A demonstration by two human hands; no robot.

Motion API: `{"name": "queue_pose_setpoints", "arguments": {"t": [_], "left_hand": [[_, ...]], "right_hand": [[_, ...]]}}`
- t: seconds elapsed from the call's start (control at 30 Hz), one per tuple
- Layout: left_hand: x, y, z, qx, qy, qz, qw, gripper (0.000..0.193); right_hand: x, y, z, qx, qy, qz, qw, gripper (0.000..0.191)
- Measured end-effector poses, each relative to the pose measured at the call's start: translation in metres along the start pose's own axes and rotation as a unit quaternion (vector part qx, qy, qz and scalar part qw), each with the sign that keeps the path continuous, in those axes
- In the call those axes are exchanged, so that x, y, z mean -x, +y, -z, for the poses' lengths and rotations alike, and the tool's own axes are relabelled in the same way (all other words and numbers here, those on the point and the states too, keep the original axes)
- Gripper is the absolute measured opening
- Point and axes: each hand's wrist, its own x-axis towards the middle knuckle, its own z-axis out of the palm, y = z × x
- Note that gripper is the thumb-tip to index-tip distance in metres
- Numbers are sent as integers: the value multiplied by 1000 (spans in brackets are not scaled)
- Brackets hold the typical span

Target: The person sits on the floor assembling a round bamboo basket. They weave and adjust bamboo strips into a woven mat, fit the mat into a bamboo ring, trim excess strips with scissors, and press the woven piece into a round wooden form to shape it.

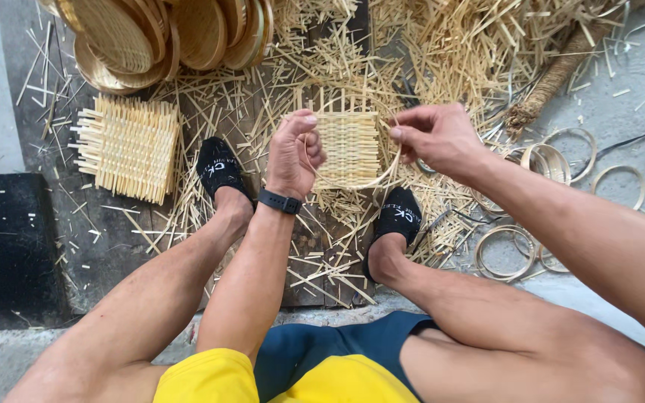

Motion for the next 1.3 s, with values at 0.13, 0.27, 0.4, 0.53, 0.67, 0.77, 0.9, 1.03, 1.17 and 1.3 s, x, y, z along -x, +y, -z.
{"name": "queue_pose_setpoints", "arguments": {"t": [0.13,0.27,0.4,0.53,0.67,0.77,0.9,1.03,1.17,1.3], "left_hand": [[-29,-10,37,-272,67,-195,940,11],[-50,-20,64,-582,137,-255,760,15],[-51,-21,68,-617,127,-257,733,12],[-51,-18,61,-593,165,-194,764,16],[-54,-14,58,-574,194,-158,780,19],[-55,-13,61,-585,181,-169,772,18],[-59,-13,70,-499,160,-95,847,18],[-61,-10,75,-499,154,-72,850,18],[-61,0,70,-545,141,-94,821,19],[-57,11,63,-609,120,-64,782,20]], "right_hand": [[-55,34,-42,-45,60,-1,997,18],[-86,81,-88,66,137,93,984,17],[-89,118,-114,105,229,102,962,12],[-92,128,-120,37,227,24,973,15],[-94,127,-120,-51,207,21,977,17],[-94,127,-122,-16,213,39,976,18],[-95,126,-120,37,218,42,974,15],[-101,115,-110,32,185,21,982,17],[-103,105,-100,-9,133,0,991,20],[-108,103,-91,16,102,-42,994,22]]}}
